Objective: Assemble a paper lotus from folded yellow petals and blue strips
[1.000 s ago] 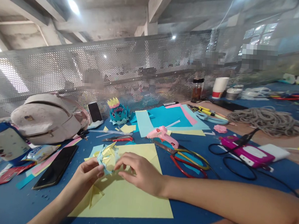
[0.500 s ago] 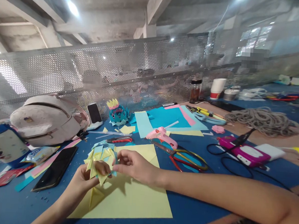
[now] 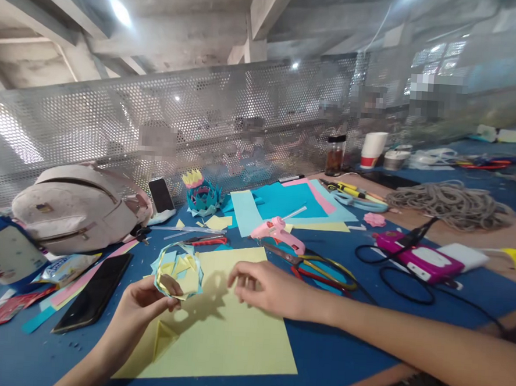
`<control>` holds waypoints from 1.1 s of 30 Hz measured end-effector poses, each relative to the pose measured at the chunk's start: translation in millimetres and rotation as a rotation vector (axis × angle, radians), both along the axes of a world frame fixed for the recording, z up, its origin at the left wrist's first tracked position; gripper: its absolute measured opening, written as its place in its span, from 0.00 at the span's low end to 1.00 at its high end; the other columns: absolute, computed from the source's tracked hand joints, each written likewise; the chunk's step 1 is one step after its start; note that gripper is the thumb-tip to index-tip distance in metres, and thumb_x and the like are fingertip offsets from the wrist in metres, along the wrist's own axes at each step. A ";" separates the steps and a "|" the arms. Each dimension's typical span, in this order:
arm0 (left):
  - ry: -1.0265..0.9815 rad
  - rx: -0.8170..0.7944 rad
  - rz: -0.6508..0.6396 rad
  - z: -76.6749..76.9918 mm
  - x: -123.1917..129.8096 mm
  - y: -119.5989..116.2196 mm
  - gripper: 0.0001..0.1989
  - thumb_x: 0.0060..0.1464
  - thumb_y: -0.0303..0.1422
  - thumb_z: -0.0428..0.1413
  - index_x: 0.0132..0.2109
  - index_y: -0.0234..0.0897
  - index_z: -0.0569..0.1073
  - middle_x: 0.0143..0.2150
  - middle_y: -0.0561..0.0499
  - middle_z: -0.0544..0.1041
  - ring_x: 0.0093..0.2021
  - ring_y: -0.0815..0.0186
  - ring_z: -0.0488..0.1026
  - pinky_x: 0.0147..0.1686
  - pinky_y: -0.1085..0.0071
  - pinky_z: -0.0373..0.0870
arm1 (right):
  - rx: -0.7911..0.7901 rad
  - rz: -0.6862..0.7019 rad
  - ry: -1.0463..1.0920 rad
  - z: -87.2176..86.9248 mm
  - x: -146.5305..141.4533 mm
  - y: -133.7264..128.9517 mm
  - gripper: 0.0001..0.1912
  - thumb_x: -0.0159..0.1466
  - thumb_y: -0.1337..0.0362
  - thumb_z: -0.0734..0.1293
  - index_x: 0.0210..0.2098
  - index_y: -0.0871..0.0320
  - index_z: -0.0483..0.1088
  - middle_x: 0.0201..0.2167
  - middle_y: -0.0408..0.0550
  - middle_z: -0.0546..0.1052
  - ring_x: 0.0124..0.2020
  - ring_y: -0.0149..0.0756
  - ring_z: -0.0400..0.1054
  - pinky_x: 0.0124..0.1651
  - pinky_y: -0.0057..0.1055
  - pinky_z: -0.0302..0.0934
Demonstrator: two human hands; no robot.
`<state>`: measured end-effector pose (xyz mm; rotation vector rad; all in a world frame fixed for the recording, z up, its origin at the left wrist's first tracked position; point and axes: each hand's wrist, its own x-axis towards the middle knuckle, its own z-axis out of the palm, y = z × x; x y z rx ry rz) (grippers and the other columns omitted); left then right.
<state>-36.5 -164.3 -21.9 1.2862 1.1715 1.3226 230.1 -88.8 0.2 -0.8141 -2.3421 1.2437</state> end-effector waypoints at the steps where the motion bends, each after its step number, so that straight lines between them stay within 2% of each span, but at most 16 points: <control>1: 0.001 0.007 0.010 -0.1 -0.2 0.4 0.07 0.42 0.33 0.69 0.28 0.35 0.80 0.28 0.49 0.80 0.25 0.67 0.74 0.28 0.75 0.70 | 0.150 -0.067 -0.096 3.2 10.2 2.8 0.10 0.65 0.58 0.64 0.33 0.57 0.71 0.25 0.45 0.74 0.26 0.32 0.65 0.28 0.28 0.53; 3: 0.007 0.013 0.021 -0.7 -0.8 1.1 0.07 0.43 0.33 0.69 0.29 0.36 0.81 0.27 0.50 0.80 0.24 0.68 0.74 0.27 0.76 0.70 | 0.350 -0.183 -0.277 9.4 32.7 10.7 0.18 0.65 0.55 0.64 0.22 0.57 0.67 0.19 0.43 0.69 0.21 0.32 0.60 0.26 0.29 0.47; 5: 0.011 0.013 0.030 -1.3 -1.8 1.5 0.07 0.44 0.33 0.68 0.30 0.36 0.81 0.24 0.50 0.79 0.24 0.68 0.74 0.27 0.76 0.69 | 0.505 -0.340 -0.422 14.5 55.8 20.8 0.24 0.66 0.50 0.63 0.19 0.57 0.62 0.16 0.43 0.65 0.19 0.31 0.56 0.25 0.31 0.43; 7: 0.011 0.010 0.046 -1.3 -2.6 1.7 0.07 0.45 0.34 0.68 0.32 0.36 0.81 0.23 0.50 0.78 0.25 0.67 0.75 0.27 0.76 0.70 | 0.620 -0.526 -0.534 17.4 76.8 32.4 0.25 0.64 0.47 0.64 0.19 0.56 0.60 0.16 0.45 0.66 0.19 0.32 0.56 0.25 0.32 0.40; 9: 0.014 0.013 0.069 -0.7 -2.7 2.2 0.08 0.45 0.34 0.68 0.33 0.35 0.81 0.26 0.49 0.80 0.27 0.66 0.76 0.30 0.76 0.71 | 0.660 -0.624 -0.564 17.4 92.6 45.7 0.21 0.63 0.46 0.65 0.24 0.56 0.64 0.22 0.49 0.71 0.22 0.34 0.60 0.26 0.32 0.42; 11: 0.020 0.029 0.078 -0.3 -2.6 3.2 0.08 0.47 0.35 0.67 0.34 0.35 0.81 0.29 0.48 0.80 0.29 0.65 0.76 0.31 0.75 0.72 | 0.594 -0.563 -0.474 13.7 100.8 60.5 0.19 0.60 0.46 0.67 0.35 0.57 0.70 0.37 0.54 0.77 0.33 0.41 0.68 0.29 0.31 0.50; 12: 0.016 0.039 0.077 -0.4 -2.6 3.9 0.09 0.47 0.35 0.67 0.35 0.35 0.81 0.29 0.48 0.80 0.29 0.65 0.76 0.31 0.75 0.72 | 0.549 -0.499 -0.413 10.7 101.7 68.2 0.21 0.60 0.46 0.67 0.41 0.57 0.71 0.45 0.56 0.76 0.41 0.45 0.70 0.33 0.31 0.54; 13: 0.009 0.049 0.074 -0.8 -2.7 4.7 0.09 0.48 0.35 0.66 0.35 0.35 0.80 0.30 0.48 0.80 0.29 0.66 0.76 0.31 0.75 0.72 | 0.470 -0.410 -0.388 7.4 100.6 75.6 0.24 0.59 0.45 0.67 0.46 0.56 0.72 0.50 0.55 0.75 0.45 0.49 0.70 0.37 0.31 0.58; 14: 0.005 0.060 0.071 -1.4 -3.0 5.4 0.09 0.48 0.35 0.66 0.35 0.35 0.80 0.30 0.48 0.80 0.29 0.66 0.75 0.30 0.74 0.72 | 0.403 -0.368 -0.369 4.2 97.9 82.5 0.26 0.58 0.45 0.67 0.48 0.55 0.72 0.50 0.54 0.75 0.45 0.49 0.70 0.38 0.32 0.60; 18: 0.020 0.091 0.057 -5.3 -5.7 6.9 0.08 0.49 0.34 0.66 0.34 0.34 0.80 0.32 0.47 0.79 0.29 0.66 0.75 0.30 0.74 0.73 | 0.217 -0.283 -0.325 1.5 78.9 99.3 0.28 0.59 0.45 0.65 0.48 0.59 0.74 0.37 0.52 0.79 0.36 0.49 0.72 0.37 0.35 0.62; 21: 0.031 0.108 0.036 -8.3 -9.0 8.6 0.06 0.49 0.33 0.65 0.33 0.34 0.80 0.35 0.47 0.79 0.29 0.66 0.74 0.31 0.73 0.73 | 0.284 -0.247 -0.158 14.8 63.3 98.0 0.24 0.60 0.47 0.65 0.47 0.57 0.75 0.43 0.52 0.78 0.44 0.51 0.70 0.43 0.36 0.63; 22: 0.029 0.117 0.028 -9.1 -10.3 9.5 0.06 0.49 0.33 0.66 0.33 0.34 0.80 0.35 0.47 0.78 0.30 0.66 0.74 0.31 0.73 0.73 | 0.298 -0.278 -0.119 20.3 57.7 95.2 0.24 0.60 0.47 0.65 0.46 0.57 0.76 0.43 0.53 0.78 0.44 0.50 0.70 0.43 0.36 0.63; 26: 0.050 0.157 0.033 -10.7 -17.1 13.7 0.04 0.49 0.32 0.65 0.32 0.36 0.80 0.35 0.48 0.77 0.34 0.64 0.75 0.33 0.73 0.74 | 0.170 -0.334 0.032 31.4 32.0 75.3 0.26 0.61 0.45 0.64 0.44 0.62 0.74 0.30 0.49 0.74 0.27 0.36 0.65 0.30 0.30 0.60; 28: 0.097 0.181 0.049 -10.2 -20.6 14.9 0.03 0.50 0.31 0.65 0.32 0.36 0.80 0.36 0.47 0.78 0.38 0.62 0.75 0.36 0.73 0.74 | 0.096 -0.316 0.109 27.0 20.7 62.4 0.27 0.60 0.44 0.63 0.40 0.64 0.73 0.23 0.44 0.68 0.22 0.30 0.58 0.25 0.27 0.55; 30: 0.141 0.223 0.066 -9.4 -23.1 15.6 0.02 0.49 0.29 0.65 0.32 0.36 0.80 0.39 0.46 0.79 0.42 0.60 0.76 0.39 0.73 0.74 | 0.033 -0.241 0.149 18.6 13.8 49.9 0.28 0.60 0.43 0.64 0.39 0.64 0.73 0.22 0.42 0.65 0.21 0.28 0.55 0.23 0.26 0.53; 33: 0.180 0.292 0.068 -9.6 -23.6 15.9 0.02 0.48 0.28 0.65 0.33 0.37 0.81 0.42 0.45 0.79 0.43 0.60 0.76 0.40 0.74 0.73 | 0.029 -0.080 0.154 6.2 11.1 34.9 0.26 0.60 0.43 0.64 0.35 0.63 0.72 0.25 0.44 0.67 0.25 0.29 0.59 0.27 0.26 0.56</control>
